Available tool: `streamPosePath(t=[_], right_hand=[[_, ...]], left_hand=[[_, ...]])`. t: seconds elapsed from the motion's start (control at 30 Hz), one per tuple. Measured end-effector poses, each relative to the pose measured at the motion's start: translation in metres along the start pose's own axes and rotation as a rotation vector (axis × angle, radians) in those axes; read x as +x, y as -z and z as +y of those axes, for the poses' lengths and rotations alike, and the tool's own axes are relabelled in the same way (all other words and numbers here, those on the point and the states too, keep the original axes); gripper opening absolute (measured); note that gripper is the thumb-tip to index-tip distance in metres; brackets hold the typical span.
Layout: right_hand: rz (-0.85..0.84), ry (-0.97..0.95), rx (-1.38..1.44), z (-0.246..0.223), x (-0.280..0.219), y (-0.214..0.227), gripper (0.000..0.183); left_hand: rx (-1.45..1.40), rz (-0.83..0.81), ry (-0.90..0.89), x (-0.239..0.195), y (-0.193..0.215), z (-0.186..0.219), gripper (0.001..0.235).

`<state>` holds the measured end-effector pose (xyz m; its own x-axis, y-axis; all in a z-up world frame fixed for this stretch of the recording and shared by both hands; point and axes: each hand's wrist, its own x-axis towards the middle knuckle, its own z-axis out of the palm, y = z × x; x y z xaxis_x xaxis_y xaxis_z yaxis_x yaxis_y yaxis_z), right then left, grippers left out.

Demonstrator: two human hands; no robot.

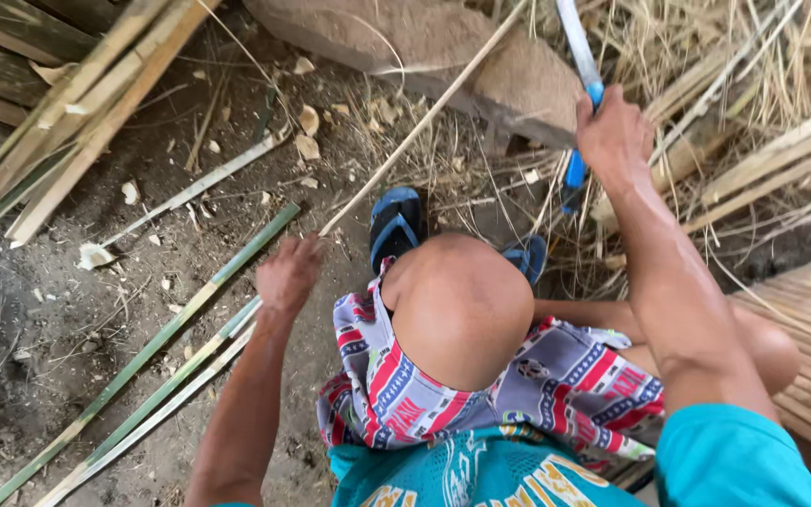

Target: The person sits on the ground and uses a machete to split long bamboo poles into thinner strips. The person repeatedly strikes the bamboo against a concrete block to separate the strips.

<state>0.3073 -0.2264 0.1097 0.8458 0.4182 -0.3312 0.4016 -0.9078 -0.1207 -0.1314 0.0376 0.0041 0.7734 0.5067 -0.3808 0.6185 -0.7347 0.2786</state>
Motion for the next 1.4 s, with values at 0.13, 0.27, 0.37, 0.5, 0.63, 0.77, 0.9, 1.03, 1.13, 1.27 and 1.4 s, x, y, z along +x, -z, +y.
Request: streamPosePath(t=[0.13, 0.27, 0.37, 0.5, 0.63, 0.77, 0.9, 1.03, 1.13, 1.27, 1.4], right_hand=[[-0.117, 0.249, -0.065, -0.025, -0.041, -0.014, 0.056], [-0.371, 0.425, -0.040, -0.078, -0.097, -0.047, 0.049], [-0.479, 0.364, -0.159, -0.089, -0.096, -0.040, 0.052], [-0.355, 0.373, -0.106, -0.084, -0.096, -0.034, 0.054], [-0.278, 0.303, -0.055, -0.049, -0.056, -0.018, 0.054], [-0.090, 0.020, 0.003, -0.015, -0.014, 0.006, 0.052], [-0.121, 0.334, 0.009, -0.040, -0.045, -0.015, 0.058], [-0.396, 0.398, -0.003, -0.083, -0.093, -0.046, 0.048], [-0.278, 0.320, 0.042, -0.086, -0.089, -0.029, 0.046], [-0.458, 0.442, -0.063, -0.095, -0.109, -0.022, 0.049], [-0.426, 0.490, -0.042, -0.095, -0.106, -0.030, 0.051]], left_hand=[[-0.121, -0.166, 0.044, 0.033, 0.010, 0.057, 0.037], [-0.297, -0.028, -0.034, 0.054, 0.021, 0.087, 0.033], [-0.321, -0.093, -0.029, 0.057, 0.027, 0.089, 0.033], [-0.344, -0.127, 0.010, 0.052, 0.034, 0.089, 0.036], [-0.243, -0.194, 0.072, 0.037, 0.044, 0.079, 0.039], [-0.260, -0.184, 0.069, 0.023, 0.047, 0.068, 0.035], [-0.479, -0.099, -0.101, 0.068, 0.035, 0.079, 0.036], [-0.570, -0.155, -0.140, 0.089, 0.016, 0.077, 0.042], [-0.569, -0.043, -0.289, 0.078, 0.021, 0.071, 0.037], [-0.540, -0.156, -0.118, 0.086, 0.030, 0.083, 0.035], [-0.467, -0.129, -0.127, 0.085, 0.031, 0.078, 0.035]])
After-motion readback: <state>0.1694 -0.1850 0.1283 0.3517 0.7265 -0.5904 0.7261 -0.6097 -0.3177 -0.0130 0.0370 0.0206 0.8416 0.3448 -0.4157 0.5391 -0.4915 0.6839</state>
